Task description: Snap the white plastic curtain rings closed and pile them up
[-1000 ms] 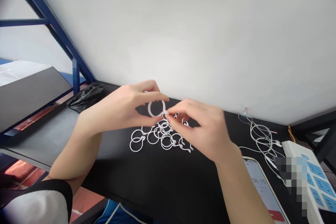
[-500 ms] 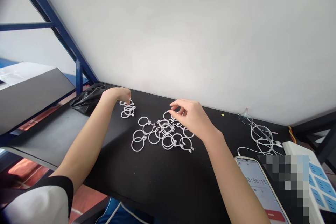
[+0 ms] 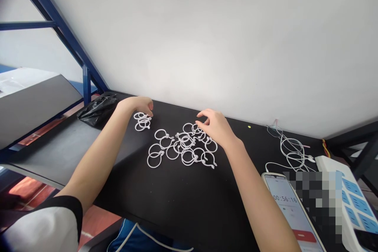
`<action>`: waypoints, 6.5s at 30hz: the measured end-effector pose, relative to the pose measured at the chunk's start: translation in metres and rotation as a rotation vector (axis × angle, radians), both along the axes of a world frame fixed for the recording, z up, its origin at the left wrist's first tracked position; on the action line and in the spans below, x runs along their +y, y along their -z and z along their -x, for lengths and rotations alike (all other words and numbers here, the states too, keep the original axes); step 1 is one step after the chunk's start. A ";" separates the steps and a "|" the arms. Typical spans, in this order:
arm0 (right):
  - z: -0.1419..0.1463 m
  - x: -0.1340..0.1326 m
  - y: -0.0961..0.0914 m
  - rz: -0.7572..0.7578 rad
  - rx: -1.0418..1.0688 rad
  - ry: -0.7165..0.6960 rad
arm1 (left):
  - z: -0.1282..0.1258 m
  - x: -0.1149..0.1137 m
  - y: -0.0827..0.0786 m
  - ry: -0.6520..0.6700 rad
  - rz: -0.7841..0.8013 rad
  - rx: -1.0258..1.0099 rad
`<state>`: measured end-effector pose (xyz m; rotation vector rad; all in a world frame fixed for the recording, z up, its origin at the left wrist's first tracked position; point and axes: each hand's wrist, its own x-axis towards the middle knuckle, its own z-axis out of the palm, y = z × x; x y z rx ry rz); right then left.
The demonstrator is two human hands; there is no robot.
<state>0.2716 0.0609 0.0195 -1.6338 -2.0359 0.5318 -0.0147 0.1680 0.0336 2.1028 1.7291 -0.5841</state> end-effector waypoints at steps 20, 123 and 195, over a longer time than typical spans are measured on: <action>0.003 -0.001 0.002 0.040 0.023 -0.053 | -0.057 -0.027 0.010 0.357 -0.022 -0.231; 0.016 -0.084 -0.080 -1.079 0.239 -0.335 | -0.065 -0.147 -0.067 0.751 -0.579 -1.501; 0.018 -0.087 -0.090 -1.008 0.115 -0.345 | -0.061 -0.141 -0.070 0.720 -0.487 -1.408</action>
